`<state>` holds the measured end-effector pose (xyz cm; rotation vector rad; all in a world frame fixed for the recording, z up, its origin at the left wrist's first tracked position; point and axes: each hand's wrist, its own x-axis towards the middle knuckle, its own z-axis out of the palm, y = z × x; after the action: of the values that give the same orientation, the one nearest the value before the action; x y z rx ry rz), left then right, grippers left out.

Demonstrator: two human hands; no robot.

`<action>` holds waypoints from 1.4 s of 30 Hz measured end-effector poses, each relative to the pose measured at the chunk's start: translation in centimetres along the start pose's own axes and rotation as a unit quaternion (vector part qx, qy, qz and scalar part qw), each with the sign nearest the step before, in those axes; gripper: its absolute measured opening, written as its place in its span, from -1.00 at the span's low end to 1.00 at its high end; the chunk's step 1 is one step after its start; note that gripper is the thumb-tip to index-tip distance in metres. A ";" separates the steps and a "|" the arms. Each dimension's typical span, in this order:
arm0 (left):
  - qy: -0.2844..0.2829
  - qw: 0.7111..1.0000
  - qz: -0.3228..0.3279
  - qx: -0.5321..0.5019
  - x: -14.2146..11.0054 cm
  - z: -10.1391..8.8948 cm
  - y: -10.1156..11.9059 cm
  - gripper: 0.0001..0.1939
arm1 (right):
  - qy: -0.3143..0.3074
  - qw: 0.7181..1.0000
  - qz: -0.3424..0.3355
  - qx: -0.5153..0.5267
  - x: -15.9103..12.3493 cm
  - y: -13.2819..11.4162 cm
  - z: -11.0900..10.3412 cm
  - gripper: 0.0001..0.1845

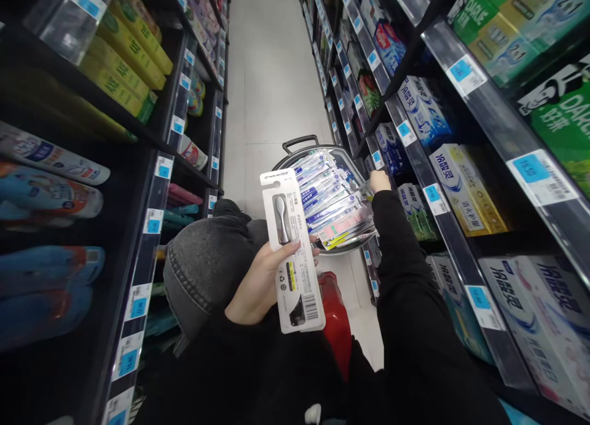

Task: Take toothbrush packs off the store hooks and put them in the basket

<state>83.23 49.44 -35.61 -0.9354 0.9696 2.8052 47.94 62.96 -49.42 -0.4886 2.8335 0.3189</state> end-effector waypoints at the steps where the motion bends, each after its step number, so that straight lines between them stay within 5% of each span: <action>1: 0.000 1.000 0.001 -0.002 0.0 0.1 0.1 -0.58 | -0.001 1.000 -0.003 -0.002 -0.3 0.0 0.3 -0.64; 15: -0.016 1.000 0.003 -0.013 0.2 -0.1 -0.1 -0.56 | -0.063 0.998 0.011 -0.021 -3.4 0.7 0.6 -0.65; 18: -0.019 1.000 -0.004 -0.023 0.2 -0.1 -0.1 -0.58 | -0.018 1.000 -0.003 0.010 -6.0 1.6 -0.7 -0.62; 21: -0.017 0.999 0.009 -0.028 0.3 -0.2 -0.3 -0.59 | 0.059 0.990 -0.052 0.119 -11.9 1.1 -2.4 -0.62; 23: -0.016 0.999 0.028 -0.025 0.4 -0.2 -0.5 -0.61 | 0.114 0.927 -0.128 0.334 -17.8 -0.6 -3.3 -0.67; 25: -0.014 0.999 0.046 -0.019 0.4 -0.1 -0.7 -0.64 | 0.045 0.850 -0.205 0.483 -24.1 -3.0 -3.9 -0.74; 27: -0.003 0.998 0.064 -0.014 0.3 0.0 -0.9 -0.69 | -0.039 0.809 -0.224 0.542 -29.5 -5.6 -4.2 -0.74; 31: 0.008 0.996 0.092 -0.010 0.0 0.4 -1.0 -0.63 | -0.065 0.809 -0.139 0.567 -34.8 -8.7 -4.2 -0.47; 36: -0.016 0.987 0.159 -0.012 0.2 0.4 -1.5 -0.44 | -0.008 0.838 -0.101 0.536 -35.1 -9.0 -3.6 -0.65; 42: -0.015 0.975 0.220 -0.013 0.6 0.4 -2.0 -0.52 | 0.094 0.856 -0.098 0.498 -35.6 -8.9 -3.2 -0.72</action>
<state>82.99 51.20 -36.79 -0.7523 1.2779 3.1817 82.92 64.56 -38.09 -0.5516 2.5930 -1.2297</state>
